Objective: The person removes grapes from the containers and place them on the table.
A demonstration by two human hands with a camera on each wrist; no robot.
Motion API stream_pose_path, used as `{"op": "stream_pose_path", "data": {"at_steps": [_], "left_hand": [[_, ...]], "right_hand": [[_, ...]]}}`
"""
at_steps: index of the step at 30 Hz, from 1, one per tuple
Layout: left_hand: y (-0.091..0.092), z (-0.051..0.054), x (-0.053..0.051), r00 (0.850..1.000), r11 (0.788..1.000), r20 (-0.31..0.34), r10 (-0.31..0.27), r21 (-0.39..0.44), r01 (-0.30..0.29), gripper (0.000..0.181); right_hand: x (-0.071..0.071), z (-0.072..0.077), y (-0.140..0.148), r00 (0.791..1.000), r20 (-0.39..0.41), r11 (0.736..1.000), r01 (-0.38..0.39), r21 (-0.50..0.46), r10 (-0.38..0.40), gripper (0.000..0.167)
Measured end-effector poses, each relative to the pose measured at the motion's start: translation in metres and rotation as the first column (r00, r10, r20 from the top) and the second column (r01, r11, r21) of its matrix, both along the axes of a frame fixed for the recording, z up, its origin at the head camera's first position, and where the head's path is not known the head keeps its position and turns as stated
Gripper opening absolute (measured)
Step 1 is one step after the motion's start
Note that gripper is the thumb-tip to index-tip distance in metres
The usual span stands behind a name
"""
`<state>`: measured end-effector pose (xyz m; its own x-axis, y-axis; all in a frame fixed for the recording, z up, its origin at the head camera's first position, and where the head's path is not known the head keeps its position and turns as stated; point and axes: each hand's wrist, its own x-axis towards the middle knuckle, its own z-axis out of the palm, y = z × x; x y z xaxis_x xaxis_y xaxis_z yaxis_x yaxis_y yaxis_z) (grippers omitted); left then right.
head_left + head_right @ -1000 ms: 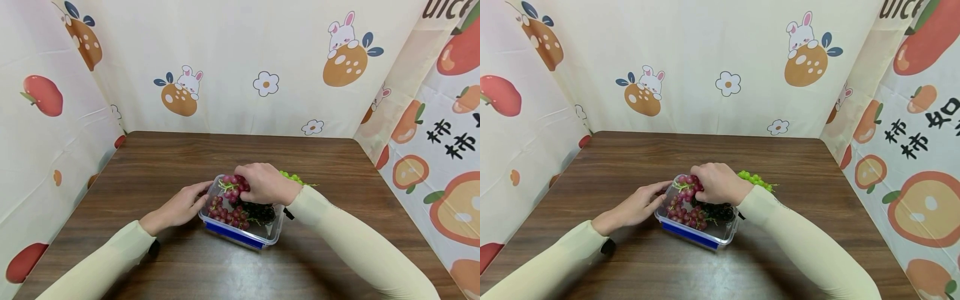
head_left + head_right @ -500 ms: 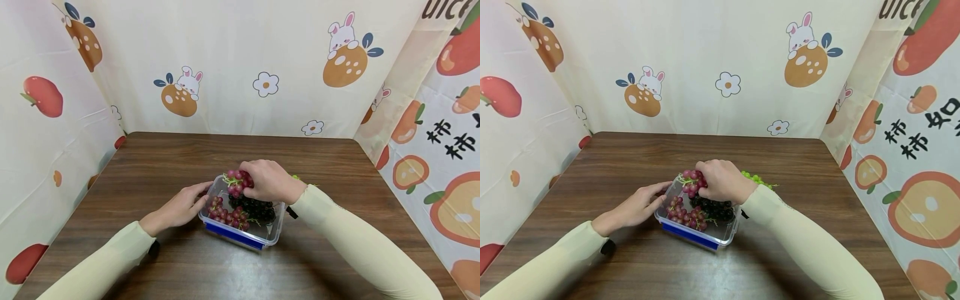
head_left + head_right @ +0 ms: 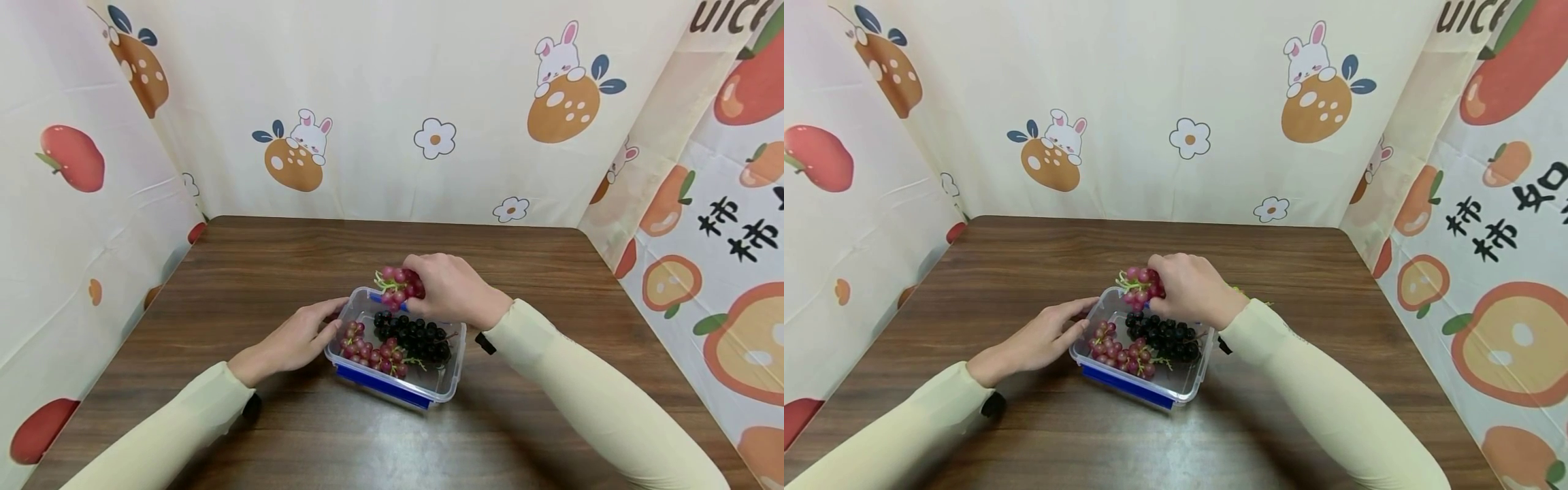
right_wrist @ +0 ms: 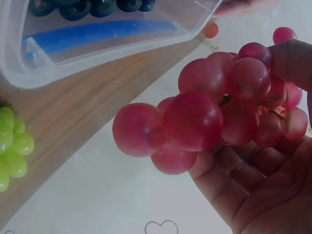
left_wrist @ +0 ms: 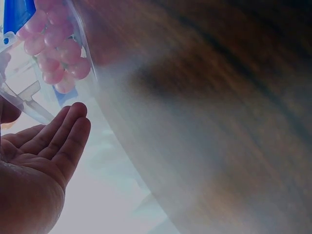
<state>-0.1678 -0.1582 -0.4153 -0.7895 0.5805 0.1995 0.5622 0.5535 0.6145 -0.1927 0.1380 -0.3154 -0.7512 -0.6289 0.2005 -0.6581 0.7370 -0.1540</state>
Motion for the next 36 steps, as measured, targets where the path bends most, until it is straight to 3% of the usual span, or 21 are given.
{"op": "stream_pose_path", "data": {"at_steps": [36], "left_hand": [[-0.001, 0.001, 0.000, 1.000, 1.000, 0.022, -0.007, -0.006, 0.007, 0.049]], "right_hand": [[-0.013, 0.008, 0.041, 0.983, 0.040, 0.982, 0.179, -0.066, -0.177, 0.026]]}}
